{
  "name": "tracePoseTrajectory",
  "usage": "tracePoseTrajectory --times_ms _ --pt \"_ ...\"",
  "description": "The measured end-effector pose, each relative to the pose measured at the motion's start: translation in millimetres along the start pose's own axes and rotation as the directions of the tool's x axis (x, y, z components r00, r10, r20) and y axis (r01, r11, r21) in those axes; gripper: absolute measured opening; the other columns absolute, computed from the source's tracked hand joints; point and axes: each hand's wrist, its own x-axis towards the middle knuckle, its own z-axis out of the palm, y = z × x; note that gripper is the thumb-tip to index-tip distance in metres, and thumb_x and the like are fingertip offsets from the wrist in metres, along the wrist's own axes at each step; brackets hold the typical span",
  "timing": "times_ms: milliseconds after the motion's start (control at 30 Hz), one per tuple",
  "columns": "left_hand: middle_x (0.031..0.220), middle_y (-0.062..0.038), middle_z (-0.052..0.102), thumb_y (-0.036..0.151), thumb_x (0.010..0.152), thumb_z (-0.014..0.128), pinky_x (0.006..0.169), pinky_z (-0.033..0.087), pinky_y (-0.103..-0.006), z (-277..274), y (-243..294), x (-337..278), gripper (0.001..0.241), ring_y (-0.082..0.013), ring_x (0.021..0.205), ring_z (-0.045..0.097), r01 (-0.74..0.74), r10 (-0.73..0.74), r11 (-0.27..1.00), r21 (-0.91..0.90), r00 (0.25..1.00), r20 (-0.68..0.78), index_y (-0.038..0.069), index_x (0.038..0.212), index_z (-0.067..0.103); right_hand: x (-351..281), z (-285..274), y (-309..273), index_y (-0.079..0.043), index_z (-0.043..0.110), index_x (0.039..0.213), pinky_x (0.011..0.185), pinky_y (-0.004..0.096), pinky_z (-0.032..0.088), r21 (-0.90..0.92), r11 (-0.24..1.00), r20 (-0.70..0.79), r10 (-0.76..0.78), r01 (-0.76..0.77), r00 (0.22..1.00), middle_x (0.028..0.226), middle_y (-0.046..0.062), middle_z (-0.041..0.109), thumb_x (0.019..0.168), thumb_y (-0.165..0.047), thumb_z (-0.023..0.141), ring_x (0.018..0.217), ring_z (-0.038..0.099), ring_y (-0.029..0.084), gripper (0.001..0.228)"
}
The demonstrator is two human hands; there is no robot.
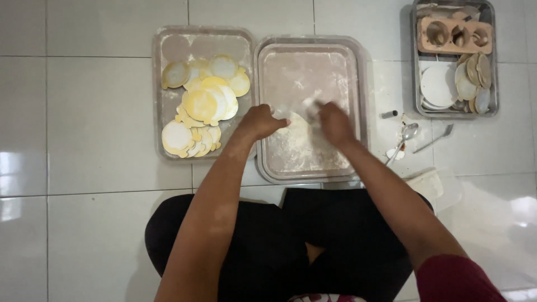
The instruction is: The person is flouring circular pieces of dough and organizing them into stacks on a tray.
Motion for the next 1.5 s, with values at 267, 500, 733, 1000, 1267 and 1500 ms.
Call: tracePoseTrajectory --times_ms 267,500,733,1000,1267,1500 --pt "0.148 -0.03 0.053 0.062 0.084 0.068 0.109 0.049 -0.0519 0.2 3.4 2.3 0.096 -0.0433 0.139 0.051 -0.029 0.028 0.999 0.016 0.998 0.055 -0.008 0.147 0.048 64.3 -29.0 39.8 -0.005 0.06 0.145 0.097 0.049 0.051 -0.328 0.944 -0.247 -0.052 -0.033 0.968 0.113 0.018 0.064 0.109 -0.012 0.049 0.111 0.065 0.035 0.038" --pt "0.146 -0.03 0.054 0.061 0.084 0.07 0.107 0.05 -0.0529 0.4 6.2 2.2 0.095 -0.0436 0.137 0.052 -0.032 0.026 0.998 0.061 0.996 0.084 -0.008 0.146 0.05 65.5 -29.0 26.1 -0.005 0.059 0.144 0.094 0.047 0.054 -0.297 0.951 -0.224 0.02 -0.087 0.974 0.114 0.02 0.062 0.111 -0.014 0.045 0.11 0.064 0.035 0.037" --pt "0.146 -0.03 0.055 0.061 0.084 0.069 0.11 0.049 -0.0526 0.8 4.7 7.1 0.094 -0.0432 0.138 0.052 -0.037 0.025 0.993 0.113 0.995 0.099 -0.007 0.146 0.051 63.3 -15.0 20.6 -0.008 0.058 0.147 0.091 0.044 0.056 -0.421 0.907 -0.148 -0.031 -0.035 0.989 0.116 0.017 0.062 0.11 -0.015 0.043 0.11 0.065 0.033 0.04" --pt "0.143 -0.03 0.058 0.061 0.082 0.068 0.11 0.049 -0.0504 5.2 10.6 -14.5 0.094 -0.0409 0.137 0.055 -0.051 0.035 0.988 0.143 0.993 0.113 -0.007 0.145 0.053 18.6 14.5 -5.2 -0.013 0.055 0.149 0.094 0.044 0.055 -0.438 0.892 0.037 -0.107 0.113 0.994 0.12 0.018 0.063 0.106 -0.018 0.04 0.111 0.066 0.034 0.046" --pt "0.145 -0.027 0.057 0.057 0.088 0.064 0.104 0.054 -0.0479 22.0 11.1 -42.8 0.089 -0.0393 0.134 0.057 -0.093 0.07 0.958 0.273 0.993 0.093 -0.005 0.15 0.048 -42.9 5.1 -39.0 -0.017 0.056 0.149 0.092 0.035 0.055 -0.361 0.921 0.098 -0.118 0.146 0.988 0.122 0.012 0.065 0.108 -0.018 0.038 0.111 0.065 0.024 0.044" --pt "0.161 -0.028 0.036 0.058 0.094 0.055 0.108 0.05 -0.0503 12.8 22.9 -97.1 0.091 -0.0429 0.144 0.045 -0.111 0.113 0.919 0.379 0.993 0.016 -0.001 0.16 0.033 -48.8 -10.5 -28.9 -0.013 0.054 0.147 0.099 0.044 0.054 -0.106 0.99 -0.047 -0.099 0.094 0.994 0.124 0.017 0.063 0.103 -0.01 0.044 0.116 0.065 0.033 0.045"
